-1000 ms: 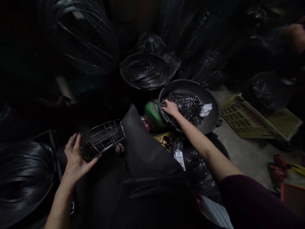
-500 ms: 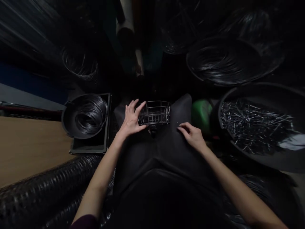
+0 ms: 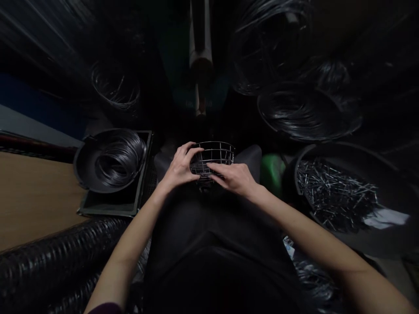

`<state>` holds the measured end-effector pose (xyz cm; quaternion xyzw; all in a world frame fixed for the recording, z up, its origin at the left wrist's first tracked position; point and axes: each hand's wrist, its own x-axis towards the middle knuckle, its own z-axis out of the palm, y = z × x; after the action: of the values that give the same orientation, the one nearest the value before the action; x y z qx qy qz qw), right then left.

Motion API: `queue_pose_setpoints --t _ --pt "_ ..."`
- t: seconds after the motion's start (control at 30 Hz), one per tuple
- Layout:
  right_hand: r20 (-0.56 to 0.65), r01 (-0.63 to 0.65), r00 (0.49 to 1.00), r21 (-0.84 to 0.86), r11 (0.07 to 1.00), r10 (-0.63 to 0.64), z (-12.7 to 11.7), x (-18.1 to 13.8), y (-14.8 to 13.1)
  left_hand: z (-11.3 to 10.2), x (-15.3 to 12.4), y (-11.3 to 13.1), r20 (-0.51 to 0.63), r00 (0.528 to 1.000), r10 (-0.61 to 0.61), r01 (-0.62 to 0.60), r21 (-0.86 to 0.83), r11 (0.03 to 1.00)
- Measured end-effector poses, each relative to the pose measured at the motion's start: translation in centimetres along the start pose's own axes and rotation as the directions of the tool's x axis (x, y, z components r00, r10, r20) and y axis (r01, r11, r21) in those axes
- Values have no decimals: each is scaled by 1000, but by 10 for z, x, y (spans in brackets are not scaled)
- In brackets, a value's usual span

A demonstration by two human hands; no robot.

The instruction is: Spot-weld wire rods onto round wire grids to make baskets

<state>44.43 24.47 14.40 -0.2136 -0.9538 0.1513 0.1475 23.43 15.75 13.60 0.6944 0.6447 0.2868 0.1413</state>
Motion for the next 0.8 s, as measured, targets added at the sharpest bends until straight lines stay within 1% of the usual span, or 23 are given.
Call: queue_pose_setpoints --t 0.07,0.13,0.2,0.3,0.37,0.47,0.6,0.63,0.67,0.73,0.8 --pt "-46 100 993 -105 989 -105 -3 8 4 -11 6 -2 -49 999 -5 4 -25 1000" --pt "-114 177 974 -173 969 -198 -10 21 10 -21 15 -4 -86 996 -1 -3 -46 999" --pt "-196 246 937 -215 945 -289 -17 35 16 -28 24 -7 -112 994 16 -23 -63 998" --pt "-314 351 858 -218 911 -406 -26 55 24 -36 38 -13 -145 989 38 -49 -74 996" --pt "-356 400 819 -206 893 -449 -29 65 28 -39 45 -18 -163 986 39 -52 -75 996" --pt "-358 421 808 -204 884 -468 -28 73 34 -42 51 -22 -173 984 47 -61 -78 995" --pt "-346 427 811 -202 881 -472 -24 73 40 -41 53 -23 -176 983 56 -67 -55 996" --pt "-328 416 827 -189 890 -456 -23 72 41 -41 53 -23 -176 983 53 -62 -45 997" --pt "-297 394 854 -168 904 -428 -23 71 42 -40 53 -22 -175 983 49 -56 -36 998" --pt "-200 331 916 -113 937 -348 -23 70 43 -39 53 -22 -170 985 40 -45 -24 999" --pt "-106 271 955 -66 960 -277 -22 70 44 -37 53 -22 -170 985 40 -43 -13 999"
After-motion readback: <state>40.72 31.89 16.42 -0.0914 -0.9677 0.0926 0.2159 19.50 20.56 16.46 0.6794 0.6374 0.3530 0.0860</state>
